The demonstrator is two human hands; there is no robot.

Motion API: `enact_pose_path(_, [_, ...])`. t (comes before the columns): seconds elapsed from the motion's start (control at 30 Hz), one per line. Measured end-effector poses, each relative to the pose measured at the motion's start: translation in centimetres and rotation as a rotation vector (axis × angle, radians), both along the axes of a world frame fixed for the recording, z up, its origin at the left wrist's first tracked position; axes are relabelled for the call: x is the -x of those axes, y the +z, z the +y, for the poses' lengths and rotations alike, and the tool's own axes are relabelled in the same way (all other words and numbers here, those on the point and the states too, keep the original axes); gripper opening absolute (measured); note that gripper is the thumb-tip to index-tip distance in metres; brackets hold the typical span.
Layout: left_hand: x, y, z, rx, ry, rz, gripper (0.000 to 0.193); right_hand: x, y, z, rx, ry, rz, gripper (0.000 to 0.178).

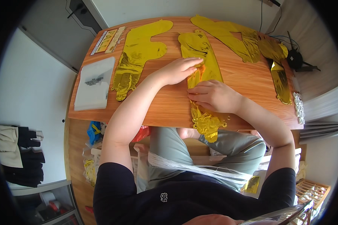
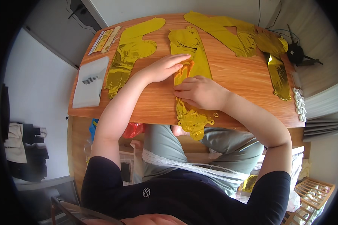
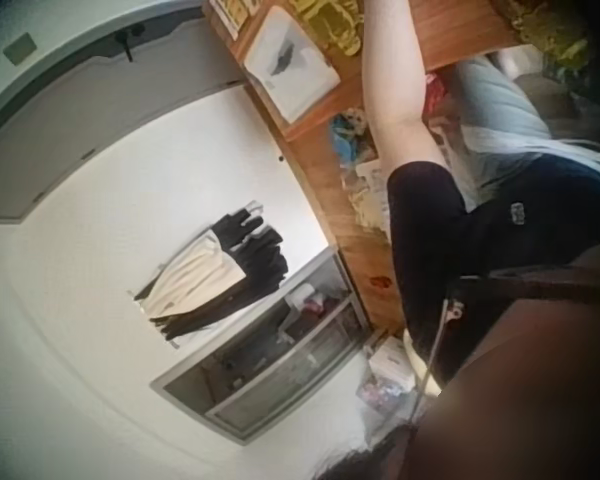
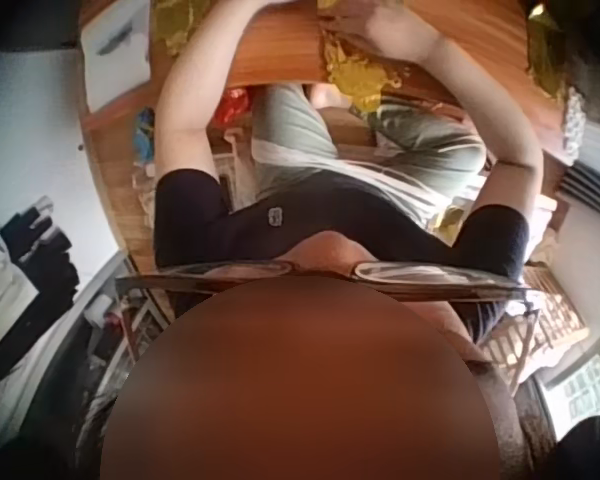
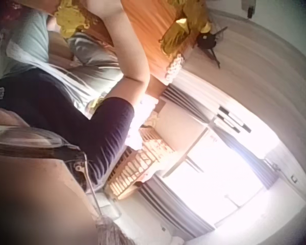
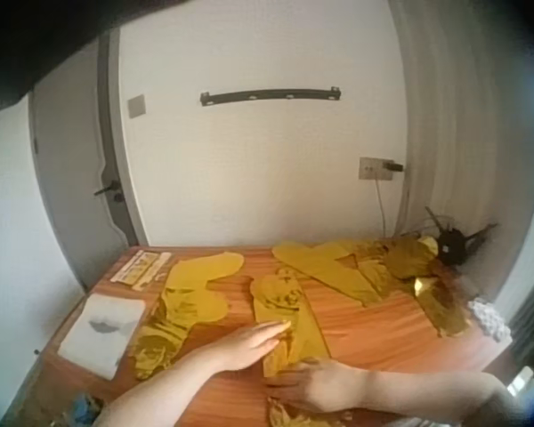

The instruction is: Folding gold-colored foil letter balloons at a wooden desk.

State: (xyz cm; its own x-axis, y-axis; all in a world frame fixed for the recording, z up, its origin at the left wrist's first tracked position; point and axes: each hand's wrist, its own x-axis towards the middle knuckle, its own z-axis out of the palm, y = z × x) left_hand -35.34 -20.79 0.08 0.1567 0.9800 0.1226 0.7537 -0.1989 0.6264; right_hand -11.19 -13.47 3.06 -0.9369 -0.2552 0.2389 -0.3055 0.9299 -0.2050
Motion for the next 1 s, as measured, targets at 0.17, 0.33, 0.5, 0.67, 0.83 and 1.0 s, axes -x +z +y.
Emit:
enact_pose_path(0.17, [0.8,0.7,-0.2,-0.103,0.192,-0.013,0.053,-0.3,-1.1,0.2,0.042,0.001,0.057,0.041])
enact_pose_path(0.33, [0.8,1.1,-0.6,-0.114,0.347,0.129,0.057,-0.6,-1.6,0.4,0.06,-0.017,0.08,0.04])
enact_pose_path(0.5, [2.4,-0.6,-0.2,-0.144,0.353,0.266,0.061,-0.4,-1.6,0.3,0.063,-0.004,0.086,0.039])
enact_pose_path(0.67, [1.7,-0.4,0.2,-0.083,0.358,0.443,0.06,-0.8,-1.5,0.3,0.077,-0.019,0.081,0.042])
enact_pose_path(0.83, [-0.3,-0.2,0.2,-0.124,0.215,0.467,0.074,-0.8,-1.6,0.3,0.076,-0.029,0.08,0.041])
enact_pose_path(1.0, [-0.9,-0.5,-0.1,-0.077,0.04,0.571,0.086,-0.7,-1.7,0.3,0.047,-0.015,0.104,0.039])
